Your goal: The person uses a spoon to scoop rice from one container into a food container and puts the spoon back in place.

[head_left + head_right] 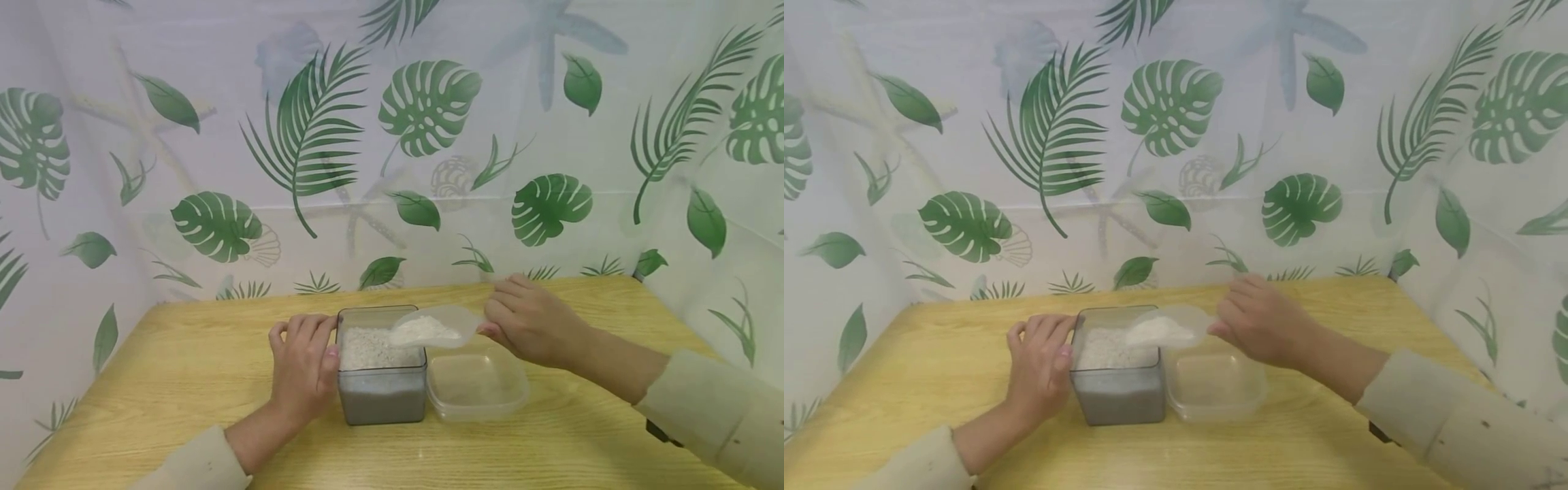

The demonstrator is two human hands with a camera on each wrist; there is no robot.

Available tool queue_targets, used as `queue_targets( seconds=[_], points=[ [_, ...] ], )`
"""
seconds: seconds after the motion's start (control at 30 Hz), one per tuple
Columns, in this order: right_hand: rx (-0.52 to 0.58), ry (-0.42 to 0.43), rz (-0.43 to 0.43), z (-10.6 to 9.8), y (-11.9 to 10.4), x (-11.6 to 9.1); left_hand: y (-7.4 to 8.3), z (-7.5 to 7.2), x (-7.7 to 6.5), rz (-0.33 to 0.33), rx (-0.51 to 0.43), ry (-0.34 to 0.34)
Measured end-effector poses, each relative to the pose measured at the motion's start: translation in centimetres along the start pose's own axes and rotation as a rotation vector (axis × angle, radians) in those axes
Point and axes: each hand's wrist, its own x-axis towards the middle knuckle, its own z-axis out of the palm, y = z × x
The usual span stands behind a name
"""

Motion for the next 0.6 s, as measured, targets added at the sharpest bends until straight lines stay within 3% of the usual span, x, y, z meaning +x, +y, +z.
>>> queue_targets(
  seconds=[0.33, 0.6],
  points=[
    [0.005, 0.147, 0.001, -0.1, 0.7, -1.4, 0.1, -0.1, 0.0, -0.004, -0.006, -0.001],
    [-0.017, 0.119, 0.046, -1.3, 1.3, -2.8, 0.1, -0.1, 0.0, -0.007, -0.011, -0.006]
  ],
)
